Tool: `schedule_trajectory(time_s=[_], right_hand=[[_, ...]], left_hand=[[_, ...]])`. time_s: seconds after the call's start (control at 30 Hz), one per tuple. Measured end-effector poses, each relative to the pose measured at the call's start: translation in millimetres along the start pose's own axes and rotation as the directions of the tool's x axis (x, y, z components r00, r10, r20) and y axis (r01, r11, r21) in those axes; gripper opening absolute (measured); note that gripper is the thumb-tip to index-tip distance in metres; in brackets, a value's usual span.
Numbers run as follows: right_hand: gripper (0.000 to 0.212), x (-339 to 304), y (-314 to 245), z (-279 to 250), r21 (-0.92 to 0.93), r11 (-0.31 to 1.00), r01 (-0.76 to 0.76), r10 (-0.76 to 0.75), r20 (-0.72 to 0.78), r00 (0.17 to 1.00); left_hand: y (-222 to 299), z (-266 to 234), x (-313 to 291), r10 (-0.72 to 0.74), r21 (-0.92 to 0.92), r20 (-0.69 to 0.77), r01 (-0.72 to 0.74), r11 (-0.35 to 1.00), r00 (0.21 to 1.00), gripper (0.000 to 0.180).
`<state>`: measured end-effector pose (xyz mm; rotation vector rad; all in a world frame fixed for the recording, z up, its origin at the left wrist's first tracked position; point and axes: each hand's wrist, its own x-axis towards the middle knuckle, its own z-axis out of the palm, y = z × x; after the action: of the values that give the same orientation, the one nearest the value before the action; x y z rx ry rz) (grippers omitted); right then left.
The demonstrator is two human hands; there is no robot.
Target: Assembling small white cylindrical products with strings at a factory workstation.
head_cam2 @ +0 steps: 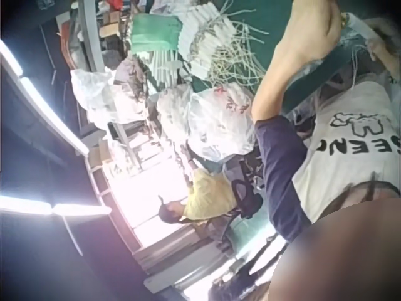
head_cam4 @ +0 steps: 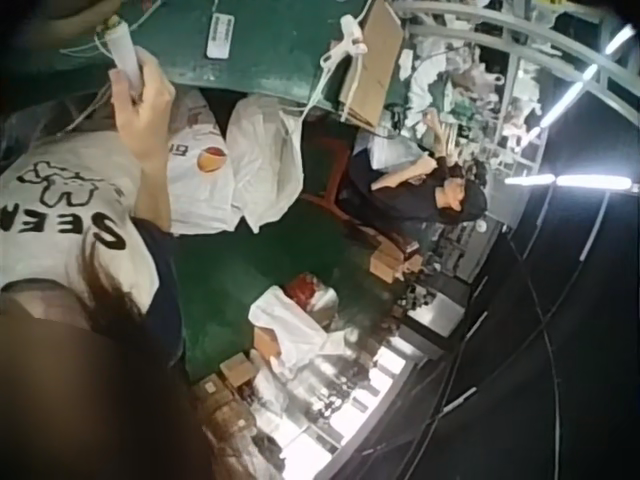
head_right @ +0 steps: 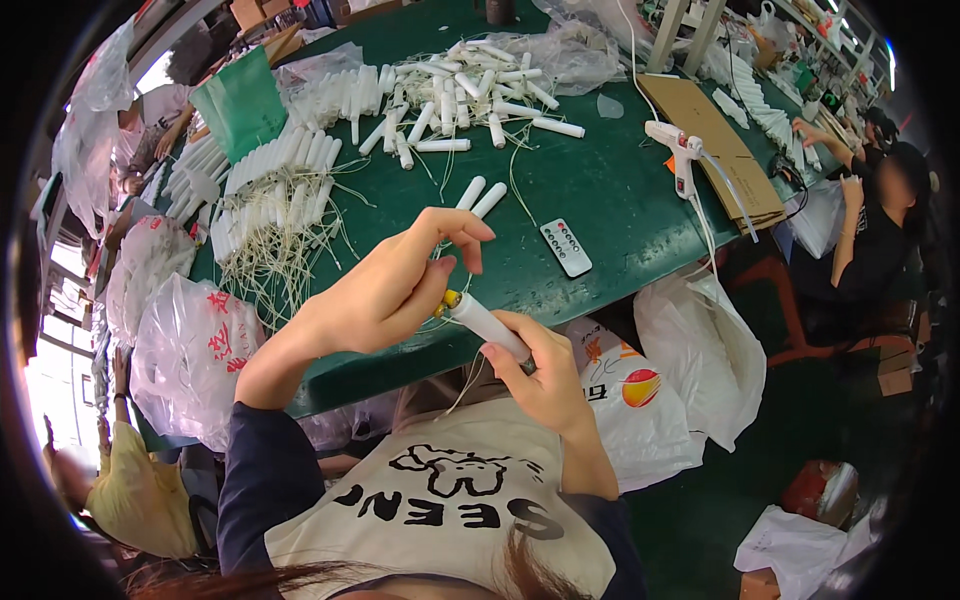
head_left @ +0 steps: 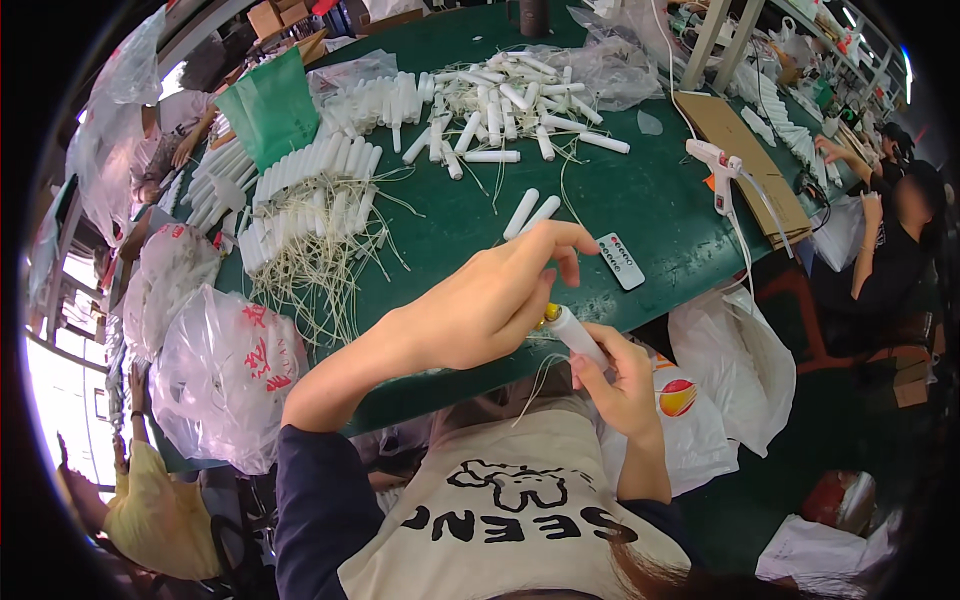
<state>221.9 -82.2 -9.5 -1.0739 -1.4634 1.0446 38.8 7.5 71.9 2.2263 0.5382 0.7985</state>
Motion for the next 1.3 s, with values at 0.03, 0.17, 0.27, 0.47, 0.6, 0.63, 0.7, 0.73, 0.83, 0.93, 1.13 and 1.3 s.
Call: schedule_trajectory(time_s=[0.03,0.17,0.27,0.47,0.6,0.63,0.7,0.73,0.83,0.93,1.13,1.3], right_hand=[[0.023,0.2,-0.3,-0.1,0.001,1.000,0.001,-0.001,0.001,1.000],[0.023,1.3,2.0,1.2,-0.112,0.993,0.037,-0.039,-0.022,0.999],[0.022,-0.3,6.9,4.3,-0.096,0.994,0.048,-0.051,-0.033,0.998],[0.021,-2.1,8.1,5.5,0.020,1.000,-0.013,0.013,0.001,1.000],[0.024,-4.8,19.8,6.1,0.155,0.987,-0.028,0.030,-0.009,1.000],[0.024,-5.1,21.1,6.2,0.154,0.988,-0.027,0.029,-0.012,0.999],[0.025,-5.0,24.0,7.6,0.180,0.983,-0.026,0.025,0.009,1.000],[0.025,-5.0,24.5,8.5,0.181,0.983,-0.026,0.025,0.010,1.000],[0.025,-5.1,24.8,9.8,0.185,0.981,-0.056,0.056,0.007,0.998],[0.026,-4.6,24.5,10.7,0.133,0.990,-0.055,0.053,0.019,0.998],[0.025,-6.2,36.2,13.4,0.087,0.996,-0.004,0.002,0.025,1.000],[0.024,-11.1,41.7,8.2,0.330,0.944,-0.015,0.029,-0.038,0.999]], left_hand=[[3.1,-1.6,-0.1,-0.008,0.036,0.035,0.007,0.999,0.999,0.036],[10.9,-4.9,3.8,0.061,0.353,0.145,-0.110,0.929,0.987,0.037],[11.7,-3.0,6.0,-0.004,0.261,0.219,-0.055,0.964,0.976,0.038],[-7.7,1.3,5.3,0.041,-0.120,0.157,-0.022,0.992,0.987,0.043],[-0.7,-9.9,7.5,-0.148,-0.316,0.221,0.214,0.925,0.964,0.049],[-0.3,-11.8,8.6,-0.186,-0.352,0.213,0.253,0.901,0.959,0.051],[-7.8,-9.0,7.1,-0.165,-0.374,0.164,0.216,0.902,0.973,0.050],[-9.9,-6.2,7.2,-0.152,-0.304,0.114,0.181,0.935,0.982,0.048],[-3.7,-3.5,9.2,-0.157,-0.174,0.110,0.175,0.969,0.981,0.042],[-17.3,10.4,8.7,0.112,0.081,0.050,-0.116,0.990,0.992,0.034],[-9.2,11.9,4.7,-0.019,0.198,0.151,-0.011,0.980,0.988,0.046],[-31.1,-4.2,-3.3,-0.394,-0.019,-0.133,0.395,0.918,0.909,0.044]])
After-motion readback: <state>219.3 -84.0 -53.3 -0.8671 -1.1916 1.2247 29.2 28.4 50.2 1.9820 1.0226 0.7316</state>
